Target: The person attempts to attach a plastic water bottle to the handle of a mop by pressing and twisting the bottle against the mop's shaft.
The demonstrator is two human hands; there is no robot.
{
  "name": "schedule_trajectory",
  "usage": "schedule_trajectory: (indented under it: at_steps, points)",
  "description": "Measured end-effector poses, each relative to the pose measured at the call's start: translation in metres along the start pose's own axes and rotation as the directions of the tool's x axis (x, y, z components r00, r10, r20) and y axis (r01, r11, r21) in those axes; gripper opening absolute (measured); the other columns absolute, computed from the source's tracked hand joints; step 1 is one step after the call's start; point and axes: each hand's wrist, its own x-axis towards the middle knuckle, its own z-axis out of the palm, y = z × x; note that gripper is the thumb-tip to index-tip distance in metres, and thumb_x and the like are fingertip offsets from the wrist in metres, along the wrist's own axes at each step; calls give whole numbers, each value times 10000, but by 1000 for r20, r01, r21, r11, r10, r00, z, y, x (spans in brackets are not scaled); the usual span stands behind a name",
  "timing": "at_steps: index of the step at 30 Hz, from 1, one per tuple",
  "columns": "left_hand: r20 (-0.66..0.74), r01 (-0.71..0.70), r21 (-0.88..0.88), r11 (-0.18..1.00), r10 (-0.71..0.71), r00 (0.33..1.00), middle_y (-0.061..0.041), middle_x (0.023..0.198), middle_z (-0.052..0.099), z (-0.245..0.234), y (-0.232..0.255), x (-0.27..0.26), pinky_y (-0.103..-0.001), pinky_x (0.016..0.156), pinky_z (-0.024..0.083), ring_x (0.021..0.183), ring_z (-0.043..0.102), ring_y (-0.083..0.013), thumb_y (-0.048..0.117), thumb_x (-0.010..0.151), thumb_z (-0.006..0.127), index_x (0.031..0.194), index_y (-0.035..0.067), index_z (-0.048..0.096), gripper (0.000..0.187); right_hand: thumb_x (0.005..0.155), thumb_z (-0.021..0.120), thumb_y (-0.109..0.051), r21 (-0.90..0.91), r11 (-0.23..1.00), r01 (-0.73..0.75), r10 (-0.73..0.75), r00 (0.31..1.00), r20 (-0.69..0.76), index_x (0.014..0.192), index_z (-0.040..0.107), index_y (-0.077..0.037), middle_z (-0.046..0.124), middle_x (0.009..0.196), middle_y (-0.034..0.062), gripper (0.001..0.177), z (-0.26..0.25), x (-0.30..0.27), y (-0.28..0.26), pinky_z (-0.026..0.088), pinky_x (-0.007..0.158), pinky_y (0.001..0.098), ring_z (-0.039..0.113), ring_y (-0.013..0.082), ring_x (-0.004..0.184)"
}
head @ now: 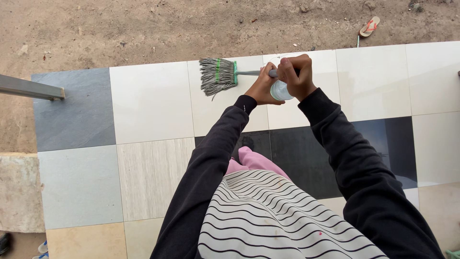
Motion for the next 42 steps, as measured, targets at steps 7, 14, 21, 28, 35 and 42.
schedule_trajectory:
  at_steps: [7, 14, 21, 28, 35, 42]
  points:
    - [338, 29, -46, 998, -12, 941, -176, 1414, 545, 67, -31, 28, -526, 1212, 367, 1385, 481, -368, 427, 566, 958, 1388, 27, 519, 1014, 1021, 598, -208, -321, 943, 85, -62, 995, 80, 662, 558, 37, 452, 536, 97, 436, -22, -30, 39, 348, 489, 330, 427, 174, 462]
    - [279, -236, -4, 972, 228, 933, -199, 1314, 503, 62, 6, 43, -481, 1102, 403, 1288, 445, -401, 322, 468, 993, 1207, 46, 673, 851, 1072, 536, -327, -34, 995, 94, -95, 995, -22, 600, 480, 3, 464, 532, 61, 578, -53, -48, 14, 383, 505, 304, 451, 158, 468]
    - [213, -299, 96, 949, 273, 938, -162, 1136, 489, 19, 31, 29, -448, 942, 474, 1079, 513, -345, 325, 461, 947, 1157, 60, 741, 772, 1093, 455, -509, 185, 974, 133, -121, 990, -72, 551, 341, -42, 363, 505, 59, 725, -42, -39, -17, 328, 466, 284, 382, 163, 468]
    - [191, -195, 210, 958, 155, 969, -134, 1110, 492, -32, 13, -20, -429, 964, 450, 1083, 516, -333, 342, 463, 938, 1128, 64, 755, 744, 1098, 447, -516, 305, 941, 149, -142, 989, -43, 567, 351, -46, 371, 503, 59, 715, 7, -29, -4, 367, 508, 316, 394, 165, 459]
    - [142, -4, 307, 952, -41, 989, -135, 1106, 482, -56, -40, -90, -408, 953, 469, 1081, 480, -335, 312, 408, 949, 1002, 9, 753, 695, 1106, 456, -258, 425, 899, 105, -95, 994, -45, 558, 352, -55, 413, 510, 75, 593, 78, -40, 48, 405, 544, 323, 403, 169, 479]
    - [73, 118, 342, 932, -152, 986, -129, 1115, 469, -62, -62, -140, -406, 937, 493, 1091, 471, -335, 280, 441, 948, 897, -7, 735, 580, 1112, 410, -171, 415, 909, 31, -68, 995, 76, 577, 364, -41, 428, 549, 63, 553, 119, -55, 58, 397, 563, 319, 413, 166, 527]
